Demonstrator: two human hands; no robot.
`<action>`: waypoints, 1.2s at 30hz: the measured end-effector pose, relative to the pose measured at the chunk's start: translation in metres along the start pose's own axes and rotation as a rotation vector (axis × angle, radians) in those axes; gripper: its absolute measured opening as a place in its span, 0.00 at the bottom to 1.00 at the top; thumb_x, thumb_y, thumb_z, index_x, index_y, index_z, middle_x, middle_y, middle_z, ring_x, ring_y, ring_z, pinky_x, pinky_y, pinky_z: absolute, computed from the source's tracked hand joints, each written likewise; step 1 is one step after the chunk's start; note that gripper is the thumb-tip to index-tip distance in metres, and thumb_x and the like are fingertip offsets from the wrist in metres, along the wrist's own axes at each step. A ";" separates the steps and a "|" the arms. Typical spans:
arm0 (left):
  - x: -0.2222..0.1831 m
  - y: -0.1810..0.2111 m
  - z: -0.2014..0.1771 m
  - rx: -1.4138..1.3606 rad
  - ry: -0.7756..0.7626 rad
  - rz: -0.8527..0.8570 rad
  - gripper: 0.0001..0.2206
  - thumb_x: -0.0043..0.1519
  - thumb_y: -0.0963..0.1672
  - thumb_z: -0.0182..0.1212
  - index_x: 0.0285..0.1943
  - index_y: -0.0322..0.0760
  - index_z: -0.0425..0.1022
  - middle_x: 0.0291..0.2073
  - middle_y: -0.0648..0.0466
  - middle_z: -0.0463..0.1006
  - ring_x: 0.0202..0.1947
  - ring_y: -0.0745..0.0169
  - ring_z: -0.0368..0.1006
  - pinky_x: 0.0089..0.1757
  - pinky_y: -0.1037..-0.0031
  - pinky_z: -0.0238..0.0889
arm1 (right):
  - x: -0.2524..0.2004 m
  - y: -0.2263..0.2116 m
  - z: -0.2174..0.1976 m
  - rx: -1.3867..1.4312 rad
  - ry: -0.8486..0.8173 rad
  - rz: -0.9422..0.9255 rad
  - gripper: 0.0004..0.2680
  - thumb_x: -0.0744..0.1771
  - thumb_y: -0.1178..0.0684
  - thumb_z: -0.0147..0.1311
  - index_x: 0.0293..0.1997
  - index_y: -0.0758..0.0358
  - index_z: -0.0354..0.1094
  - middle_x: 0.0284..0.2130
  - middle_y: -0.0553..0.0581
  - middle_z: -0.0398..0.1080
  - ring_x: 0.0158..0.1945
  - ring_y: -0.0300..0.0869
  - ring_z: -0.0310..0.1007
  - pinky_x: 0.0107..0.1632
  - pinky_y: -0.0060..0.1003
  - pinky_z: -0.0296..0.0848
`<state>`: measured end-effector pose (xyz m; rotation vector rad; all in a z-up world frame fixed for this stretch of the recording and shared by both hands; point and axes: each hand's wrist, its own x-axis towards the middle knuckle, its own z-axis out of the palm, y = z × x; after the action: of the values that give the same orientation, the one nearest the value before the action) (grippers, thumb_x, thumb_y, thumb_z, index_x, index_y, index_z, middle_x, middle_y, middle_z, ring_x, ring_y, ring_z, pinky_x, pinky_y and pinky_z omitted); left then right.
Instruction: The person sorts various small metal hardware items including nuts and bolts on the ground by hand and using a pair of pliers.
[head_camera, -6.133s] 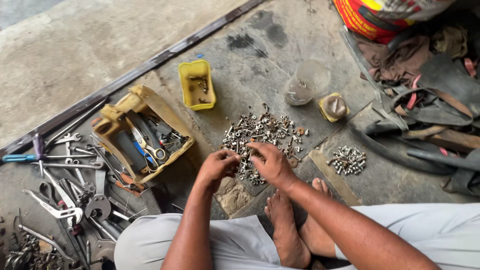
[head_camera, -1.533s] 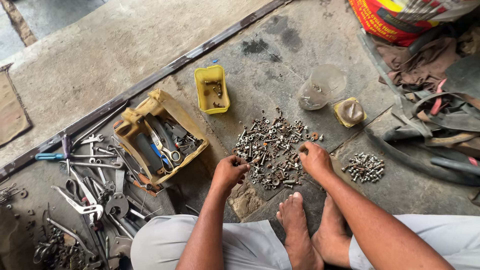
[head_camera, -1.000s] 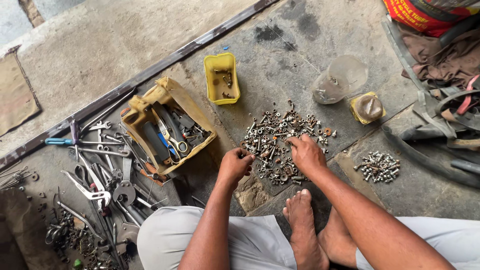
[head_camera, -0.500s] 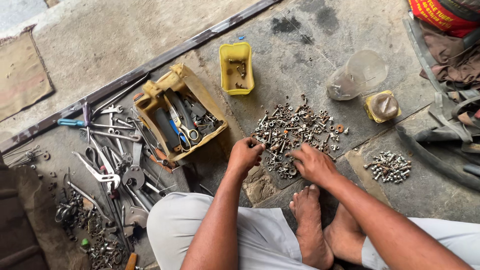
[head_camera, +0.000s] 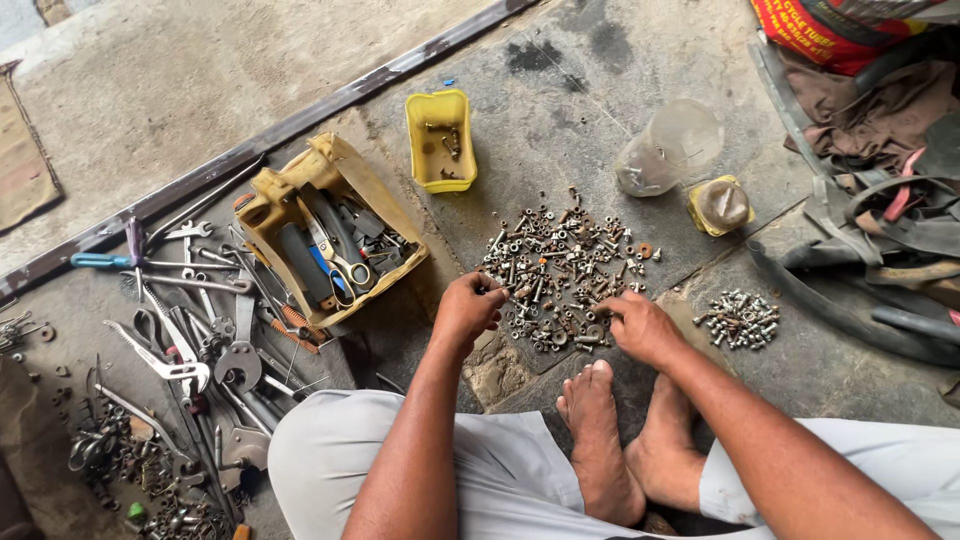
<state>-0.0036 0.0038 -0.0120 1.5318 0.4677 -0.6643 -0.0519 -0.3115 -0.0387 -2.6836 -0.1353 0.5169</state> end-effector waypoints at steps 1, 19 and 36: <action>-0.001 0.000 0.001 -0.019 -0.010 -0.016 0.07 0.59 0.42 0.68 0.37 0.32 0.75 0.23 0.54 0.76 0.22 0.67 0.71 0.26 0.73 0.67 | -0.002 -0.001 0.000 0.038 0.021 0.071 0.13 0.64 0.56 0.52 0.52 0.47 0.74 0.40 0.59 0.71 0.45 0.53 0.75 0.51 0.48 0.75; -0.002 0.004 -0.001 0.020 -0.044 -0.035 0.06 0.61 0.42 0.66 0.39 0.32 0.74 0.26 0.54 0.76 0.24 0.67 0.72 0.28 0.74 0.68 | -0.003 0.017 -0.017 -0.019 0.136 0.232 0.09 0.66 0.57 0.51 0.47 0.50 0.75 0.43 0.56 0.70 0.46 0.52 0.74 0.51 0.47 0.73; -0.001 -0.001 -0.003 0.017 -0.050 -0.043 0.08 0.62 0.44 0.65 0.39 0.30 0.76 0.26 0.53 0.77 0.24 0.66 0.72 0.28 0.73 0.68 | 0.005 0.009 0.004 -0.003 0.103 0.115 0.15 0.66 0.57 0.52 0.59 0.44 0.72 0.39 0.59 0.68 0.44 0.51 0.73 0.50 0.45 0.75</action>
<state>-0.0048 0.0065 -0.0116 1.5209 0.4592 -0.7406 -0.0490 -0.3172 -0.0470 -2.7254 0.0483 0.4124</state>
